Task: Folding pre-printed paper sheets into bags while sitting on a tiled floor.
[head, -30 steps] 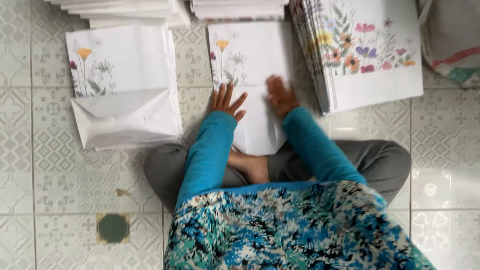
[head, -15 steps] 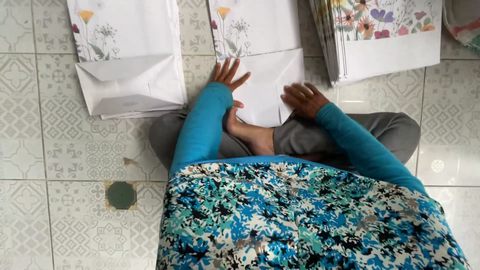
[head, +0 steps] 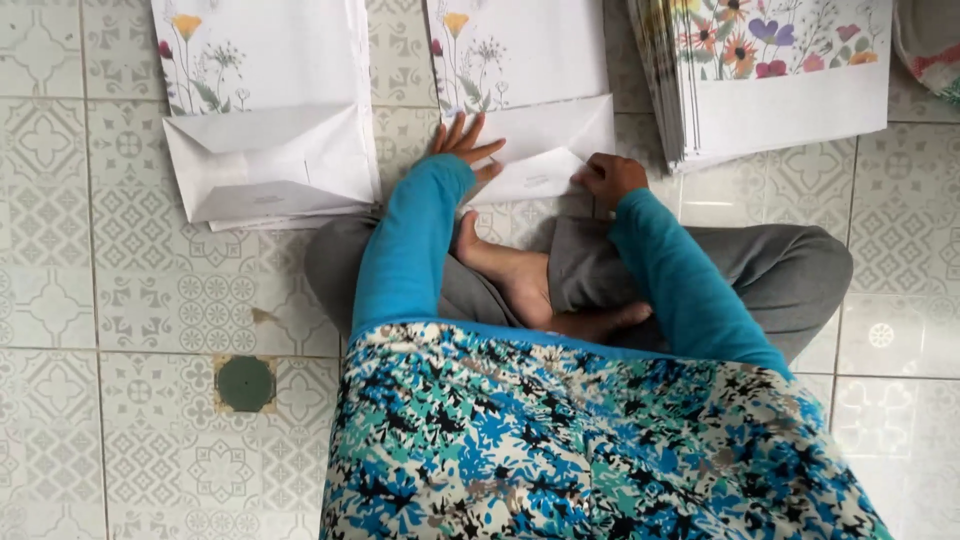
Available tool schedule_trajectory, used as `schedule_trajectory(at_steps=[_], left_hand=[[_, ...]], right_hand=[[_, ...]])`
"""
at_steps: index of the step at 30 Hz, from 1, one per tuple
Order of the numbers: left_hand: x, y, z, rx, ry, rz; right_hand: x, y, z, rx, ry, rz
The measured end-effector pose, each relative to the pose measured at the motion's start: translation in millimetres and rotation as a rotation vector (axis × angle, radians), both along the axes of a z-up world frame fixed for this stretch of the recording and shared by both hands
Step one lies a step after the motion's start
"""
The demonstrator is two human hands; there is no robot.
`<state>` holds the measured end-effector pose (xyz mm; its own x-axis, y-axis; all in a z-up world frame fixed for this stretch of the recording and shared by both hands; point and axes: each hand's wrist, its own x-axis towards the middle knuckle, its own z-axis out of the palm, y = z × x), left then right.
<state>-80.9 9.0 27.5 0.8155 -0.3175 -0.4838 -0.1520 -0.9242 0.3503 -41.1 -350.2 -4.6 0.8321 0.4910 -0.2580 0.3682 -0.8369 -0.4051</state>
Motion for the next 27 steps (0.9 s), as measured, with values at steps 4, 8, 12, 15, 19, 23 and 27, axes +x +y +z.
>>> schedule_trajectory(at_steps=[4,8,12,15,19,23,27], left_hand=[[1.4,0.0,-27.8,0.108,0.019,-0.011],[-4.3,-10.9,-62.7,0.218,-0.135,-0.025],[-18.3,-14.2,-46.3,0.209,-0.207,-0.088],[-19.9,-17.0,-54.2,0.159,-0.353,-0.091],[-18.1,-24.2,-32.8,0.131,-0.404,-0.097],[-23.2,-15.7,-12.2,0.092,-0.313,-0.043],[-29.8,-29.1,-60.7,0.185,-0.386,0.205]], right_hand=[[2.1,15.3,-10.5,-0.038,0.084,-0.221],[-29.1,45.5,9.6,0.058,-0.303,-0.284],[-51.4,95.2,16.5,0.048,-0.697,0.100],[-59.2,129.7,0.7,0.134,-0.720,0.207],[-45.8,108.0,-4.3,-0.010,-0.559,0.115],[-19.1,55.1,-2.2,-0.153,-0.321,0.003],[-11.0,37.4,-0.9,-0.182,-0.057,-0.141]])
